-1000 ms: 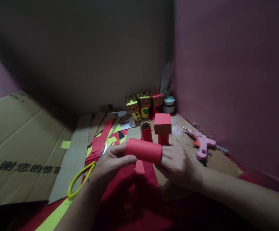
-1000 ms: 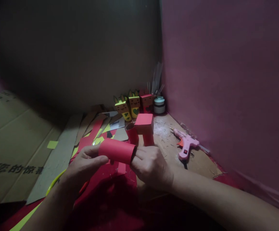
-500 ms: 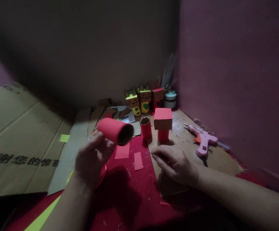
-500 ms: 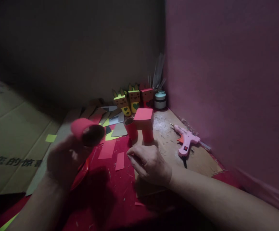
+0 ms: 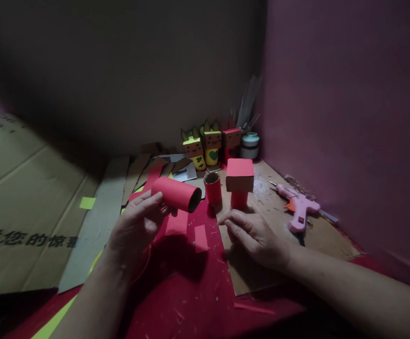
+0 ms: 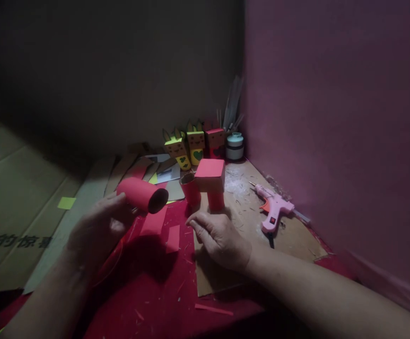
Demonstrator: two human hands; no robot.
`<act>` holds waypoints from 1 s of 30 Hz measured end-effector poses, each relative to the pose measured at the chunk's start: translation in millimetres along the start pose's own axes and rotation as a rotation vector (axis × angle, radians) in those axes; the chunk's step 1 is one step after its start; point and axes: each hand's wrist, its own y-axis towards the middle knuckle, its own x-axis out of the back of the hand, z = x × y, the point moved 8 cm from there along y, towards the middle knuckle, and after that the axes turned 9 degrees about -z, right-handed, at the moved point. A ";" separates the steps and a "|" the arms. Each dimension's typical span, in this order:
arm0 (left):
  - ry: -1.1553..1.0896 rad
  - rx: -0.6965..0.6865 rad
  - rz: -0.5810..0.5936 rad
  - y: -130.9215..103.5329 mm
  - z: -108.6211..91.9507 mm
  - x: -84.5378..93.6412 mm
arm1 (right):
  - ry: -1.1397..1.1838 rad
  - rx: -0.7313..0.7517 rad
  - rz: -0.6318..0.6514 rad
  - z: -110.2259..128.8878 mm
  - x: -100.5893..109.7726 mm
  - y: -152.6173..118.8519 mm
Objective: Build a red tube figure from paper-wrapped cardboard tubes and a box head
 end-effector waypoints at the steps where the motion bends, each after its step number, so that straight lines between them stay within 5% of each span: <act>1: 0.018 0.003 0.007 0.6 1.9 -0.5 | -0.002 0.000 -0.005 -0.7 -0.4 -0.2; 9: 0.095 0.021 0.059 9.3 12.4 -2.8 | 0.052 0.084 -0.002 -4.4 -8.2 -5.4; 18: 0.178 0.040 0.032 7.0 18.3 -4.0 | 0.081 -0.074 -0.065 -13.0 -4.0 -3.8; 30: 0.164 0.074 -0.031 -2.2 18.4 -1.9 | 0.066 -0.089 -0.129 -10.2 5.9 -0.4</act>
